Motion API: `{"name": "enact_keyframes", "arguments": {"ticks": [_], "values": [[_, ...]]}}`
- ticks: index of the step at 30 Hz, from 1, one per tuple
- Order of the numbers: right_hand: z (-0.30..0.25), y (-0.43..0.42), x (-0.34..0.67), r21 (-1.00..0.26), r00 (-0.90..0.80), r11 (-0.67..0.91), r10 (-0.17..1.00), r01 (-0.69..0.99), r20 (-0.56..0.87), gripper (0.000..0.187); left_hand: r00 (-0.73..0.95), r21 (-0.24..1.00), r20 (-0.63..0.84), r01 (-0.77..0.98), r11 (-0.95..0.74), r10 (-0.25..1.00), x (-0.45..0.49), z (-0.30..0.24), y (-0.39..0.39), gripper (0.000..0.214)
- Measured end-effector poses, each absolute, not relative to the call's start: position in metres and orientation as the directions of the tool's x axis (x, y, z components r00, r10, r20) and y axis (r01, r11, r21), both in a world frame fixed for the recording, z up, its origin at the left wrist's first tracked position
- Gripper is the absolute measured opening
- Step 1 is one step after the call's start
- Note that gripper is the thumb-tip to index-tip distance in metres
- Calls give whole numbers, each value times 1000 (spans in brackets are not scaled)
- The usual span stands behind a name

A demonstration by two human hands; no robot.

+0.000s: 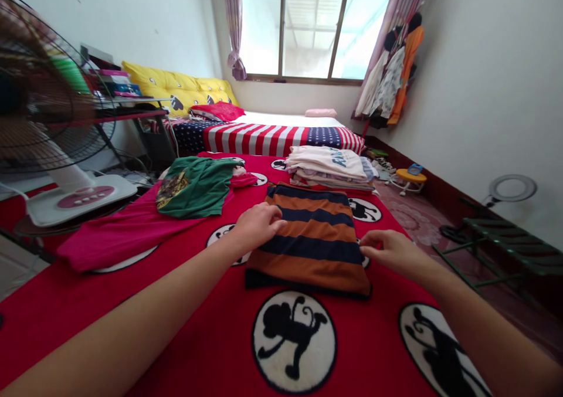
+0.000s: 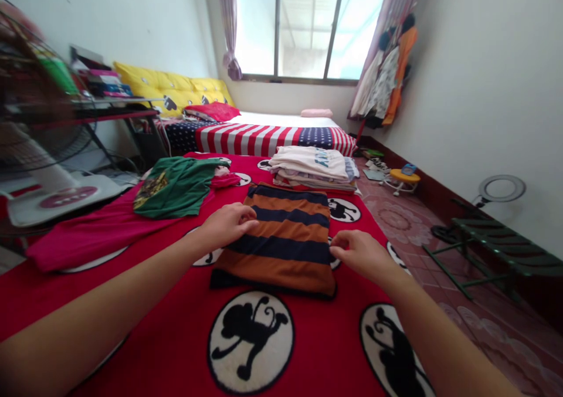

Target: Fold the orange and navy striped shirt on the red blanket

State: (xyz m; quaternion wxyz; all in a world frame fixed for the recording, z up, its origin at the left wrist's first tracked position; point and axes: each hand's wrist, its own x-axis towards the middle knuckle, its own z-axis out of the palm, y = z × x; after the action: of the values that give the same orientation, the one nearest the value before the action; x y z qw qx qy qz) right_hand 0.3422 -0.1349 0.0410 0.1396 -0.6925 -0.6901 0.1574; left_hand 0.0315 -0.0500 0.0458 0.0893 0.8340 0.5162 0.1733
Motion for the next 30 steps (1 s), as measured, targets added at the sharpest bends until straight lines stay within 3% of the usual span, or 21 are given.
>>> {"name": "enact_keyframes", "arguments": {"ticks": [4,11,14,19,22,27,30], "values": [[32,-96,339,-502,118,-43,986,864,117,23,196,423,220,864,-274,956,50,23,-18,45],[45,-32,312,-328,94,31,929,944,358,22,148,530,323,790,-309,935,55,0,-12,30],[50,0,284,-304,-25,135,940,943,340,28,147,557,365,757,-342,919,54,-4,-13,25],[40,43,229,-327,-153,245,947,912,283,64,152,594,384,714,-370,911,52,-8,-13,22],[30,54,207,-345,-180,283,937,895,300,73,150,628,385,681,-378,911,51,-10,-13,22],[30,59,197,-378,-121,262,926,888,358,27,128,687,450,582,-435,884,50,-11,-9,22],[40,65,192,-410,-61,261,895,874,441,20,76,685,553,525,-505,829,46,-6,-6,24]]}}
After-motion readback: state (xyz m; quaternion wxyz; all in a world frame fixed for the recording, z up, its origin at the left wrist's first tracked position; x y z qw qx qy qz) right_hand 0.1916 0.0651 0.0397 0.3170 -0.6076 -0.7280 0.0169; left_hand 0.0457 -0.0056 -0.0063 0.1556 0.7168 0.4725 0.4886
